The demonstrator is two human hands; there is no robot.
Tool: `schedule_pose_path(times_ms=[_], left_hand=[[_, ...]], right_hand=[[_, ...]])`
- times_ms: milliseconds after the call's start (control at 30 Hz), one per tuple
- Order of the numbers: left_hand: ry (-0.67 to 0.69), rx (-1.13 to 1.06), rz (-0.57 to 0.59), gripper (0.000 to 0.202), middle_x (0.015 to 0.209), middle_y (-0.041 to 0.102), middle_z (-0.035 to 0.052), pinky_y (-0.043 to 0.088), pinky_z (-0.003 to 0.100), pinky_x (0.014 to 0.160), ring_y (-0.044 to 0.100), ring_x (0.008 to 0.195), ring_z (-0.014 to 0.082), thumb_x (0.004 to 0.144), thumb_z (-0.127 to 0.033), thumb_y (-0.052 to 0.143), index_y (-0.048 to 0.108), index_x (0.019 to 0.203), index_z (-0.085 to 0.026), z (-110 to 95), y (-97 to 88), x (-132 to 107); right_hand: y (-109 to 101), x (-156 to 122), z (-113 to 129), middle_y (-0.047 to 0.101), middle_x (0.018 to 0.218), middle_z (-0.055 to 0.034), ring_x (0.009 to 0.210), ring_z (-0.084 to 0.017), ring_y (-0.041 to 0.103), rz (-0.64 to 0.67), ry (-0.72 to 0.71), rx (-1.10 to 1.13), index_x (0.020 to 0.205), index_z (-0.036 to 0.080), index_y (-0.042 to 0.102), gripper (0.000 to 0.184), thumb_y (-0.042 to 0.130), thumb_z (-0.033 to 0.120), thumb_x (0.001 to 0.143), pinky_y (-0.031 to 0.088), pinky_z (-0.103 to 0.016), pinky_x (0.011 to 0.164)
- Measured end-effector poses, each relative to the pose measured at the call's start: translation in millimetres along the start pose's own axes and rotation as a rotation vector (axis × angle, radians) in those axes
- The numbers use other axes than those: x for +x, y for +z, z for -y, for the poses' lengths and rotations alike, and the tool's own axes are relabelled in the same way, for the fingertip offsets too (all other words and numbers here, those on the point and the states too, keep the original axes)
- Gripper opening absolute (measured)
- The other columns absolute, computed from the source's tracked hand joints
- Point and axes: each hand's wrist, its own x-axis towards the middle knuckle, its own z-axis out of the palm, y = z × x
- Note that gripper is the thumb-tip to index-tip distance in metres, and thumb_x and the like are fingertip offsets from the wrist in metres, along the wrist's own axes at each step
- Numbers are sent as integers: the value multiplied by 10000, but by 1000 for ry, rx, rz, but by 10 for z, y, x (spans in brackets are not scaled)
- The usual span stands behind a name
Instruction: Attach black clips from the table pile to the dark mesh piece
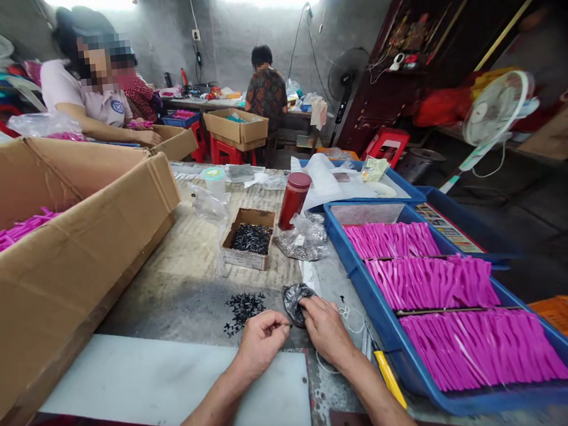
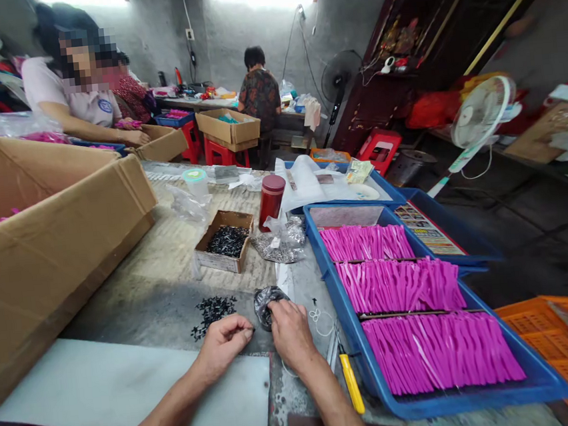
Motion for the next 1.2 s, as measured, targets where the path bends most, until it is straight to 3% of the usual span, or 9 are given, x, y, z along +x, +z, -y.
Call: schedule_pose_path(times_ms=[367, 467, 633, 733, 933, 1200], left_hand=[[-46, -72, 10, 94, 513, 376, -42, 262, 189, 477, 324, 489, 77, 616, -192, 482, 523, 565, -126, -3, 11, 7], [-78, -144, 13, 106, 503, 362, -49, 244, 188, 468, 303, 481, 71, 617, -218, 500, 524, 578, -122, -5, 8, 15], [-167, -352, 47, 169, 492, 364, -58, 198, 181, 437, 269, 454, 53, 618, -283, 563, 532, 619, -117, 20, -23, 23], [-222, -481, 59, 177, 467, 332, -70, 160, 181, 415, 234, 426, 42, 624, -287, 585, 533, 649, -119, 49, -29, 21], [-242, -648, 64, 169, 479, 343, -66, 159, 183, 410, 241, 423, 35, 622, -263, 611, 533, 662, -119, 84, -25, 18], [-249, -658, 147, 145, 458, 370, -57, 180, 190, 419, 269, 423, 41, 652, -244, 584, 526, 634, -112, 33, -28, 9]], right_hand=[[-27, 4, -7, 624, 726, -47, 715, -182, 541, -89, 123, 285, 759, 158, 572, 165, 411, 182, 730, 338, -283, 652], [-58, -10, 19, 604, 690, -38, 661, -170, 522, -147, 237, 540, 735, 154, 573, 165, 436, 245, 719, 353, -268, 617], [-94, -69, 175, 516, 558, 25, 529, -113, 441, -215, 478, 1152, 653, 150, 551, 141, 532, 289, 639, 350, -224, 527], [-73, -120, 304, 468, 502, 50, 481, -87, 382, -206, 536, 1318, 621, 151, 557, 115, 569, 264, 607, 315, -205, 487], [55, -159, 429, 495, 535, 44, 490, -84, 369, -218, 575, 1455, 633, 160, 574, 101, 596, 247, 589, 298, -206, 483], [38, -134, 415, 476, 523, 46, 507, -91, 377, -217, 519, 1404, 617, 159, 563, 91, 574, 250, 615, 311, -209, 499]])
